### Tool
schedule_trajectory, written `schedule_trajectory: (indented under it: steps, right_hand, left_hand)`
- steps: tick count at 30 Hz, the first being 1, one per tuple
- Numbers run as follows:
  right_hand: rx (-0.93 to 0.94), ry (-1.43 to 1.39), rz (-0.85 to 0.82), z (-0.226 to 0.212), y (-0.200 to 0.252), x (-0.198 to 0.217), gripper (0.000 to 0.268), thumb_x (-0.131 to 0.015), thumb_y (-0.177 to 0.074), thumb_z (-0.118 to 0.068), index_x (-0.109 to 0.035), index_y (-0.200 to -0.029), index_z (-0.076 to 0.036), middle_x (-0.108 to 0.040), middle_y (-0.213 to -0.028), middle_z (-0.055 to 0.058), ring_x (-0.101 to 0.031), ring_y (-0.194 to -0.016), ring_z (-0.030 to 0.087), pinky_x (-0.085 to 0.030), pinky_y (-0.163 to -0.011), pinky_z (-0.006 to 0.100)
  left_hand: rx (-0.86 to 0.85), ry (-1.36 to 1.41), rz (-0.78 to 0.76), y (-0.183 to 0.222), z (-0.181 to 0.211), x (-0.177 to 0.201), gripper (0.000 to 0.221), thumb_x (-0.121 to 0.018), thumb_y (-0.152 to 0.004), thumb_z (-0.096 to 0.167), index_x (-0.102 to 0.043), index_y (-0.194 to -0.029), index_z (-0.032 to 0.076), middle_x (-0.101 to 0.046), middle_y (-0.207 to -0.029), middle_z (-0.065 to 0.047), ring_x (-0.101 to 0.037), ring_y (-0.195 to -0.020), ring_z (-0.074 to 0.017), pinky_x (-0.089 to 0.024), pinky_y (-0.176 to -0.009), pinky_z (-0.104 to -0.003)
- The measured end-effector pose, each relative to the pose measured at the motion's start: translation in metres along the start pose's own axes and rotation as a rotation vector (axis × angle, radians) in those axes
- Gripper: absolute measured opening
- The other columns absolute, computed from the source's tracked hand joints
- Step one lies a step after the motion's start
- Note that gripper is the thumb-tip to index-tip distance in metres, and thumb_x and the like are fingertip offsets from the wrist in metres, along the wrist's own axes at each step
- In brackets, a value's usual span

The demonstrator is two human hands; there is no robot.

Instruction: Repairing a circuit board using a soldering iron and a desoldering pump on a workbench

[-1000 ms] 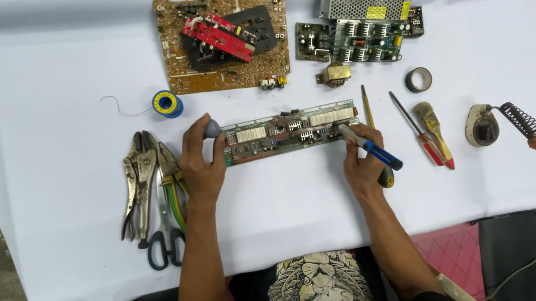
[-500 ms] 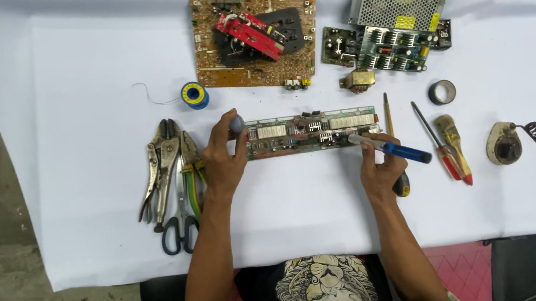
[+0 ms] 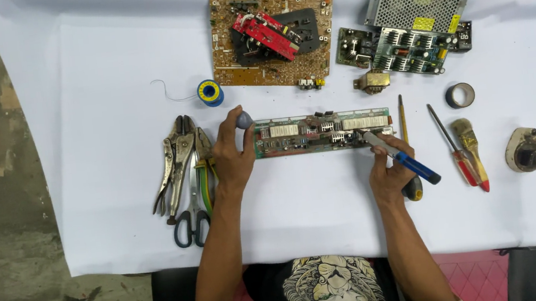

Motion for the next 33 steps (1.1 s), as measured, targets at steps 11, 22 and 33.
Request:
schedule_trajectory:
  steps: [11,22,33]
  right_hand:
    - [-0.024,-0.064,-0.024,0.011,0.004,0.001,0.027,-0.073,-0.101,-0.015,-0.056,-0.103,0.006,-0.071,-0.093,0.022,-0.073,-0.074,0.033,-0.06,-0.061,0.037]
    - [0.007,-0.066,-0.004,0.006,-0.001,-0.003,0.028,-0.073,-0.101,-0.016,-0.056,-0.102,0.006,-0.071,-0.093,0.021,-0.075,-0.08,0.035,-0.061,-0.069,0.04]
    - [-0.052,-0.025,-0.043,-0.002,-0.003,-0.005,0.028,-0.071,-0.103,-0.019,-0.055,-0.112,0.002,-0.072,-0.1,0.014,-0.074,-0.092,0.031,-0.057,-0.086,0.039]
  left_hand:
    - [-0.001,0.037,-0.039,-0.001,0.004,0.0,0.047,-0.077,-0.094,0.006,-0.062,-0.139,0.007,-0.07,-0.114,-0.015,-0.075,-0.097,-0.0348,-0.063,-0.078,-0.043]
    - [-0.004,-0.033,-0.032,-0.007,0.01,0.001,0.048,-0.075,-0.096,0.005,-0.06,-0.142,0.007,-0.071,-0.112,-0.018,-0.076,-0.094,-0.035,-0.066,-0.075,-0.043]
    - [0.161,0.217,0.027,-0.002,-0.002,-0.005,0.045,-0.077,-0.094,0.005,-0.062,-0.136,0.0,-0.073,-0.116,-0.023,-0.074,-0.101,-0.0375,-0.064,-0.083,-0.042]
Point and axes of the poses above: each hand's wrist, its own y-axis away from the middle knuckle, its own x-axis out of the back of the hand, z = x × y, the point moved 1 cm from there along -y, towards the middle knuckle
